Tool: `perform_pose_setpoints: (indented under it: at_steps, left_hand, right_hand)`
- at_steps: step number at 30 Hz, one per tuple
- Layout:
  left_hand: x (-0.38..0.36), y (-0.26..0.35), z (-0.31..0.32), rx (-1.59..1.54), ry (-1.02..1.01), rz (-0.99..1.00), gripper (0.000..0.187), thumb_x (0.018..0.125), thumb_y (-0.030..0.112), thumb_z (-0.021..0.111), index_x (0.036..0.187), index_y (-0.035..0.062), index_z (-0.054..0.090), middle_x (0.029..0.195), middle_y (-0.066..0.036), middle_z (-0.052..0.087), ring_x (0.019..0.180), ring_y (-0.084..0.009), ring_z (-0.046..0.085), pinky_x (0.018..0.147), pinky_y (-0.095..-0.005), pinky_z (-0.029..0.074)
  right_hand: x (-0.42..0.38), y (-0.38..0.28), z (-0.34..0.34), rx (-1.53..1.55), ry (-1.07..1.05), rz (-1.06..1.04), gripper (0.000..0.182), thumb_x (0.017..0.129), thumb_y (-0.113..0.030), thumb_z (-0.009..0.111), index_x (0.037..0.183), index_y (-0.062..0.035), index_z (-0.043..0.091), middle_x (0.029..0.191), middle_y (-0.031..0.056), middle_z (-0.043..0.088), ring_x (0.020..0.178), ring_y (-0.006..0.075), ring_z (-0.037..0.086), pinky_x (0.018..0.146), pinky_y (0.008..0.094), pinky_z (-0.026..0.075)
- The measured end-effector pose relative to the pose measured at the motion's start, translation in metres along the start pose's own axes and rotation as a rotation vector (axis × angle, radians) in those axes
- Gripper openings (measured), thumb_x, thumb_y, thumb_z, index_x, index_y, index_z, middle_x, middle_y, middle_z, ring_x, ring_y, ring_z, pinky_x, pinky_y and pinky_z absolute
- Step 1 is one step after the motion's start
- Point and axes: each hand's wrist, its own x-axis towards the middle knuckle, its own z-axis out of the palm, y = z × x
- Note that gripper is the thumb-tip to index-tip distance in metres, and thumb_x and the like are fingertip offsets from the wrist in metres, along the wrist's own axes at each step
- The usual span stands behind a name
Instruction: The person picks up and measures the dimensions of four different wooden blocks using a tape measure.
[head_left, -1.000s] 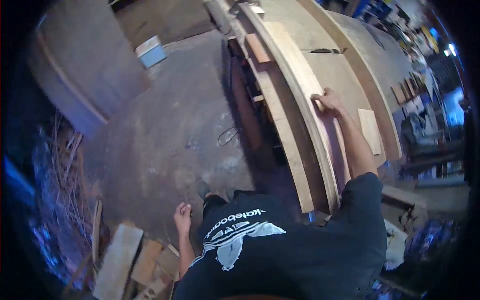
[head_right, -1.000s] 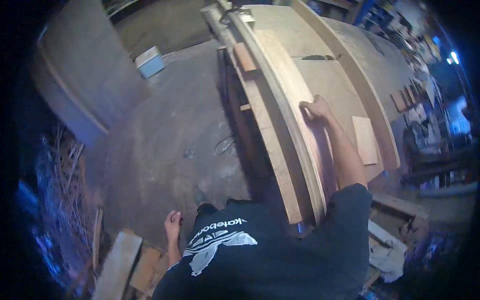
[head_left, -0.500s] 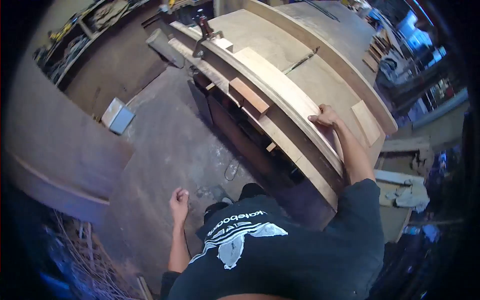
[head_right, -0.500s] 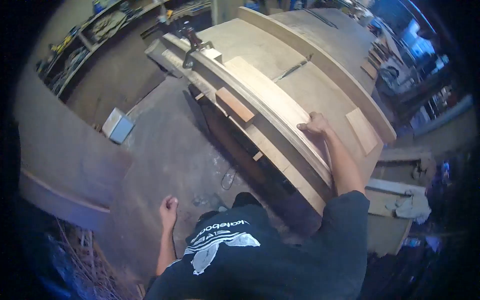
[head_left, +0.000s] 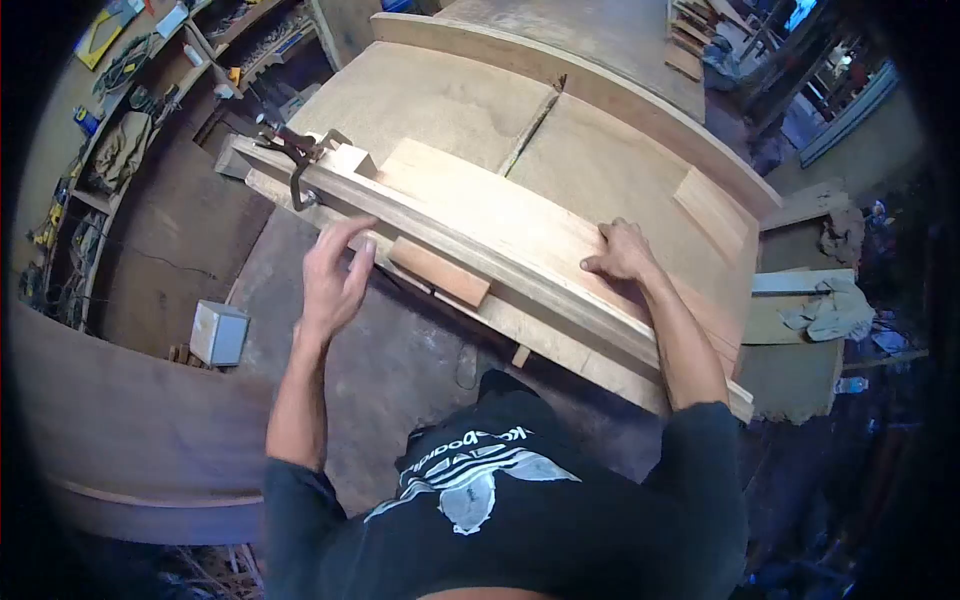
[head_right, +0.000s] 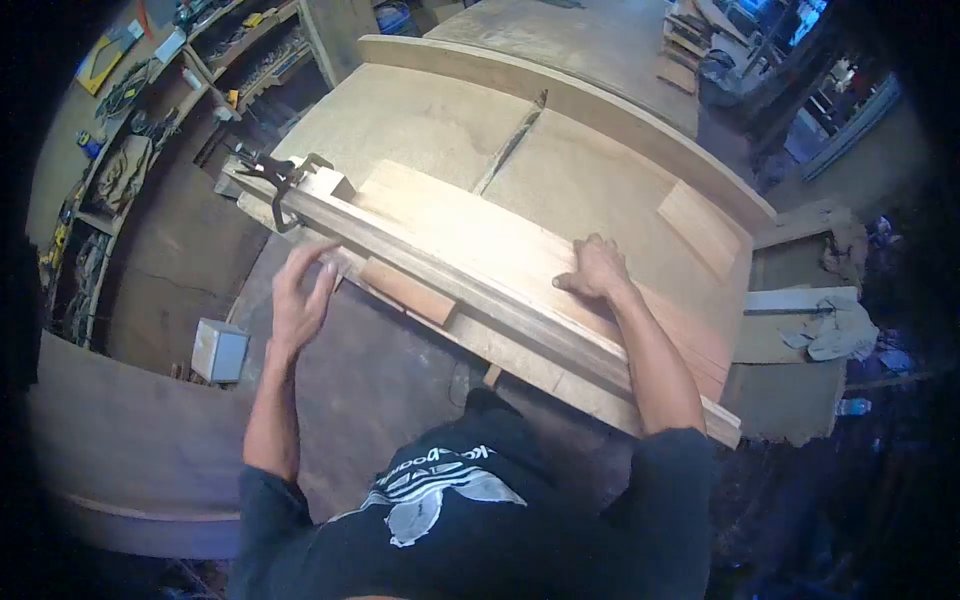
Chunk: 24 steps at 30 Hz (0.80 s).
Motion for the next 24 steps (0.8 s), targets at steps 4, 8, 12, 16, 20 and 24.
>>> perform_pose_setpoints:
  at_steps: [4, 8, 12, 16, 20, 24]
  left_hand:
    - [0.115, -0.047, 0.037, 0.067, -0.206, 0.037, 0.026, 0.092, 0.007, 0.055, 0.114, 0.0006, 0.066, 0.111, -0.02, 0.068, 0.105, -0.0367, 0.064, 0.091, -0.0412, 0.05]
    - [0.198, -0.116, 0.098, 0.214, -0.527, 0.197, 0.036, 0.086, 0.0, 0.047, 0.116, 0.0008, 0.067, 0.116, -0.022, 0.068, 0.112, -0.0384, 0.062, 0.099, -0.0443, 0.048]
    - [0.22, -0.143, 0.148, 0.336, -0.786, 0.214, 0.042, 0.082, 0.0, 0.049, 0.12, 0.0023, 0.066, 0.121, -0.019, 0.067, 0.114, -0.037, 0.062, 0.102, -0.0443, 0.049]
    - [0.207, -0.153, 0.156, 0.328, -0.838, 0.214, 0.043, 0.08, 0.002, 0.052, 0.121, 0.0038, 0.066, 0.12, -0.018, 0.067, 0.113, -0.0358, 0.063, 0.1, -0.0425, 0.05]
    - [0.204, -0.155, 0.152, 0.391, -0.783, 0.257, 0.042, 0.084, 0.006, 0.049, 0.121, 0.01, 0.069, 0.119, -0.012, 0.069, 0.111, -0.0317, 0.065, 0.097, -0.0414, 0.051]
    - [0.205, -0.155, 0.152, 0.446, -0.797, 0.254, 0.041, 0.086, 0.007, 0.05, 0.122, 0.0109, 0.068, 0.121, -0.011, 0.068, 0.117, -0.0313, 0.061, 0.101, -0.0428, 0.049]
  right_hand:
    - [0.004, -0.002, -0.002, 0.042, -0.043, -0.04, 0.07, 0.068, -0.038, 0.086, 0.122, 0.0016, 0.065, 0.124, 0.0217, 0.059, 0.12, 0.0384, 0.053, 0.102, 0.0469, 0.045]
    - [0.004, -0.005, -0.007, 0.08, -0.046, -0.017, 0.072, 0.067, -0.034, 0.086, 0.124, 0.0032, 0.063, 0.124, 0.0188, 0.057, 0.12, 0.0367, 0.051, 0.102, 0.0452, 0.044]
    - [0.007, -0.003, -0.008, 0.174, -0.02, -0.028, 0.073, 0.066, -0.032, 0.086, 0.125, 0.0037, 0.062, 0.123, 0.0177, 0.057, 0.118, 0.0356, 0.051, 0.102, 0.0446, 0.043]
    - [0.008, -0.001, -0.009, 0.153, -0.031, -0.03, 0.077, 0.066, -0.031, 0.087, 0.129, 0.0037, 0.06, 0.122, 0.0174, 0.057, 0.115, 0.0347, 0.052, 0.101, 0.044, 0.043]
    - [0.007, 0.0, -0.005, 0.139, 0.006, -0.049, 0.081, 0.066, -0.032, 0.087, 0.132, 0.0046, 0.057, 0.122, 0.017, 0.057, 0.114, 0.0343, 0.052, 0.099, 0.0434, 0.043]
    - [-0.001, -0.009, -0.008, 0.193, -0.023, 0.004, 0.086, 0.068, -0.035, 0.086, 0.137, 0.0054, 0.052, 0.13, 0.0205, 0.055, 0.12, 0.0371, 0.049, 0.106, 0.0446, 0.04]
